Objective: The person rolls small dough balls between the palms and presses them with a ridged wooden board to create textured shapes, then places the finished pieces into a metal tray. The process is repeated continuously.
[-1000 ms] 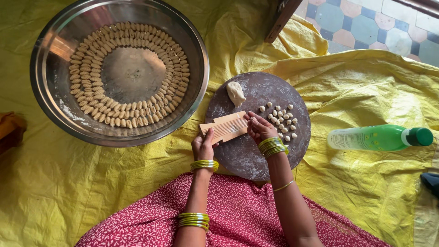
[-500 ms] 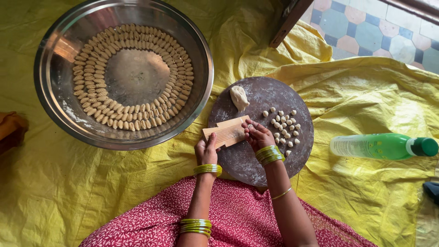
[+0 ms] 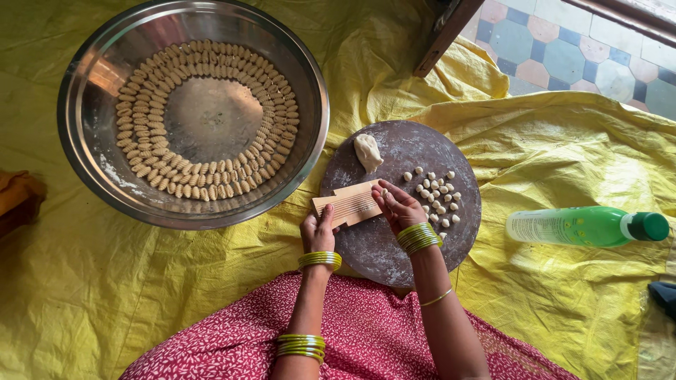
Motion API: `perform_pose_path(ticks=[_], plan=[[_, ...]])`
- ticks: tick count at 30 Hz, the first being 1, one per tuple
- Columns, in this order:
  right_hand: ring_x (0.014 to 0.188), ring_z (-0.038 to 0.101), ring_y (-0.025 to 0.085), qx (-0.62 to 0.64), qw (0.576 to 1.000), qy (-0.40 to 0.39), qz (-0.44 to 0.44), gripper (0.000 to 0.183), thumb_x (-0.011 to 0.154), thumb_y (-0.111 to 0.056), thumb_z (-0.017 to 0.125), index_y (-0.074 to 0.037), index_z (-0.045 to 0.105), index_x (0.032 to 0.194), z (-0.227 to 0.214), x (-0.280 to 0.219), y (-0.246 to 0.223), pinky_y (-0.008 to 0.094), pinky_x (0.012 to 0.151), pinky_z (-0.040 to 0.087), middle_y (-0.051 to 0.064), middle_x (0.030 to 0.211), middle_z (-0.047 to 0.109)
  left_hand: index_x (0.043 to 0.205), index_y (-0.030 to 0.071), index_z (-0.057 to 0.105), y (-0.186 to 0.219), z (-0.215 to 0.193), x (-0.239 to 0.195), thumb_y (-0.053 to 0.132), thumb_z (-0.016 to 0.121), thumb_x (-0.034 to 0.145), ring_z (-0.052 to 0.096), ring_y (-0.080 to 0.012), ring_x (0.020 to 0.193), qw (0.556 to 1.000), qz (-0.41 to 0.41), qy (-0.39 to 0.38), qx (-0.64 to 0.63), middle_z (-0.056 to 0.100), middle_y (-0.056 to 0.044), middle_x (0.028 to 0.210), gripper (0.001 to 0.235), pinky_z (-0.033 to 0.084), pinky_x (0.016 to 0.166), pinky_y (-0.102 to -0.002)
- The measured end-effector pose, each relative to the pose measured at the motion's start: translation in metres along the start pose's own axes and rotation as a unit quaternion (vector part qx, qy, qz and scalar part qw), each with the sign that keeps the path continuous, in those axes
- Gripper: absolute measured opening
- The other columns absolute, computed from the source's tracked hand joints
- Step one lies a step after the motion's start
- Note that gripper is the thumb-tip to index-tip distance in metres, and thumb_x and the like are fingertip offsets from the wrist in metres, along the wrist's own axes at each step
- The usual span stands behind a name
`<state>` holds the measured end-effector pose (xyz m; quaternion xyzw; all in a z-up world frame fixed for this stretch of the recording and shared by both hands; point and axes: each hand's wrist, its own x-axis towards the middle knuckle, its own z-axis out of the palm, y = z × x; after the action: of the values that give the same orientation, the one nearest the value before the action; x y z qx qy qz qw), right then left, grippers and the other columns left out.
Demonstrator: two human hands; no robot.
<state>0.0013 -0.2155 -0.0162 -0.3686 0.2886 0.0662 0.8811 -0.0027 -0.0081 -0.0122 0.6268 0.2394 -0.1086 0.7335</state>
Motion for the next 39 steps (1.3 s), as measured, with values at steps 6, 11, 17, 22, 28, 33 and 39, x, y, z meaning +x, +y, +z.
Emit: perform_pose_path(ticks=[6,11,17,22,28,33,39], plan=[[0.091,0.072,0.015,-0.071,0.996,0.036,-0.028,0.029,0.099,0.003,0.061,0.004,0.066,0.128,-0.025,0.014,0.014,0.025,0.079,0.062,0.013,0.109,0.072,0.093,0.001,0.074,0.000,0.000,0.000,0.034,0.062,0.099,0.058,-0.0127,0.062,1.000,-0.009,0.003,0.009,0.073,-0.009,0.078,0.036,0.048,0.058,-0.030],[0.093,0.072,0.018,-0.054,0.998,0.013,-0.027,0.026,0.098,0.009,0.059,0.008,0.064,0.123,-0.027,0.016,0.014,0.027,0.082,0.063,0.019,0.113,0.072,0.089,0.001,0.074,-0.005,0.000,0.002,0.036,0.064,0.099,0.059,-0.0135,0.062,1.000,-0.005,0.010,0.015,0.074,-0.009,0.079,0.038,0.048,0.057,-0.030],[0.118,0.070,0.033,0.015,1.000,-0.019,-0.004,0.044,0.083,0.017,0.049,0.015,0.060,0.125,0.000,0.000,0.001,0.034,0.098,0.058,0.026,0.127,0.068,0.092,0.002,0.074,-0.008,0.001,0.004,0.036,0.064,0.097,0.058,-0.0122,0.062,1.000,0.015,0.008,0.000,0.073,-0.008,0.079,0.036,0.047,0.057,-0.030],[0.115,0.070,0.026,-0.072,0.996,-0.018,-0.039,0.035,0.097,0.004,0.057,0.009,0.060,0.131,0.002,0.000,0.000,0.030,0.097,0.061,0.022,0.128,0.069,0.094,-0.001,0.074,-0.009,0.001,0.004,0.037,0.064,0.098,0.057,-0.0120,0.064,1.000,-0.005,0.002,0.010,0.072,-0.007,0.079,0.039,0.047,0.058,-0.029],[0.094,0.075,0.019,-0.098,0.995,0.011,-0.031,0.029,0.099,-0.004,0.061,0.006,0.064,0.126,-0.020,0.011,0.008,0.028,0.080,0.064,0.020,0.114,0.074,0.096,0.001,0.075,-0.010,0.001,0.005,0.037,0.063,0.098,0.059,-0.0116,0.064,1.000,0.002,-0.006,0.001,0.073,-0.006,0.080,0.038,0.048,0.059,-0.029],[0.085,0.073,0.014,-0.110,0.992,0.010,-0.056,0.027,0.100,-0.002,0.063,0.006,0.065,0.126,-0.022,0.012,0.009,0.025,0.075,0.063,0.021,0.113,0.074,0.092,-0.003,0.074,-0.010,0.001,0.005,0.036,0.064,0.099,0.060,-0.0130,0.064,1.000,-0.007,0.003,0.015,0.074,-0.010,0.080,0.041,0.049,0.058,-0.029],[0.090,0.071,0.007,-0.156,0.987,0.023,-0.036,0.030,0.099,-0.007,0.060,-0.004,0.064,0.128,-0.008,0.000,0.000,0.026,0.071,0.063,0.009,0.123,0.071,0.094,0.000,0.073,-0.009,0.001,0.004,0.036,0.062,0.098,0.063,-0.0129,0.065,1.000,-0.003,-0.004,-0.011,0.075,-0.010,0.083,0.037,0.050,0.059,-0.028]])
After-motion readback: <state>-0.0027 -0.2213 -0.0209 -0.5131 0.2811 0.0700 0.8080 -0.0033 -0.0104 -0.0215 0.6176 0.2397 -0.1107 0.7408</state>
